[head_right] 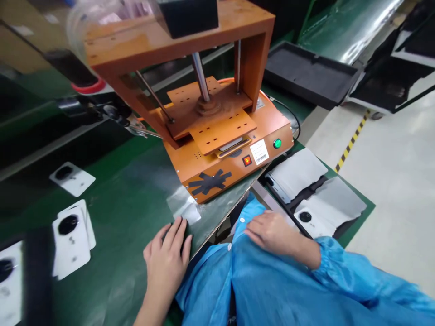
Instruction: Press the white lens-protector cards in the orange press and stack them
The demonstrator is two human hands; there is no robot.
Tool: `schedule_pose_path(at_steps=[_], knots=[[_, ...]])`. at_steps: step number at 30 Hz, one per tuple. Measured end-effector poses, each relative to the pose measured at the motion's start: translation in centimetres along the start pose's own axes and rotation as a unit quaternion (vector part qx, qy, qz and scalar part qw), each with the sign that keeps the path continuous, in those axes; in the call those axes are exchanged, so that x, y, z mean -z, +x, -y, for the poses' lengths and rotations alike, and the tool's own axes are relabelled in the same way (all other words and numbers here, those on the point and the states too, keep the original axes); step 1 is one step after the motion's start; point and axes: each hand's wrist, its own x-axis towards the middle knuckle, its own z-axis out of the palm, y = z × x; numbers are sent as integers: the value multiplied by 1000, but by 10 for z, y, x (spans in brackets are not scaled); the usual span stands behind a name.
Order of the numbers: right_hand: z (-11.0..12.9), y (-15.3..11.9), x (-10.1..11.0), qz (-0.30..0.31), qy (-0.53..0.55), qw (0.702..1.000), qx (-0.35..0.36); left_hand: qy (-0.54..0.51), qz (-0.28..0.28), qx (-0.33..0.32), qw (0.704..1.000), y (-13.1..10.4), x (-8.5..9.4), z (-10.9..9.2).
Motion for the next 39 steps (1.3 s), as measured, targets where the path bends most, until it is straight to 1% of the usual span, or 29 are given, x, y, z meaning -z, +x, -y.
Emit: schedule_pose_path(at_steps=[1,3,4,6,8,12,14,16,18,22,25,26,28,30,31,33,35,37,39], knots=[[13,15,-4,-23,24,998,44,0,-4,8,1000,-15,2,-4],[32,41,-11,-48,65,990,113,-7,-13,25,1000,-42,5,-12],[40,53,-15,-54,82,985,142,-13,-16,33,999,-52,7,-15],[53,77,-23,-49,100,977,184,-25,-24,50,998,-65,8,-20],[64,105,-31,-38,82,973,212,-36,-35,61,997,-68,7,-22],[83,165,-48,-9,-28,960,278,-39,-55,74,995,-67,4,-24],[88,186,-55,12,-63,957,284,-33,-60,81,994,-67,3,-24],[90,197,-60,25,-80,961,262,-27,-62,85,994,-69,3,-24],[90,201,-63,21,-91,970,225,-21,-64,88,994,-70,3,-24],[87,202,-68,-4,-104,985,139,-14,-65,98,993,-72,1,-26],[86,204,-68,-9,-87,991,105,-12,-63,102,993,-74,2,-27],[86,203,-67,-17,-74,991,110,-20,-60,101,993,-75,4,-26],[86,199,-60,-44,-40,988,144,-49,-56,102,992,-72,8,-23],[85,191,-50,-69,5,981,179,-81,-74,114,987,-64,12,-16],[83,186,-45,-72,29,980,185,-91,-88,128,984,-58,13,-12],[81,177,-38,-64,68,980,173,-96,-107,164,976,-43,12,-4],[78,171,-35,-48,80,981,169,-93,-96,188,973,-29,9,4],[77,168,-37,-32,68,980,183,-92,-77,193,974,-20,4,10],[78,168,-40,-18,42,977,209,-96,-78,192,974,-16,0,13]])
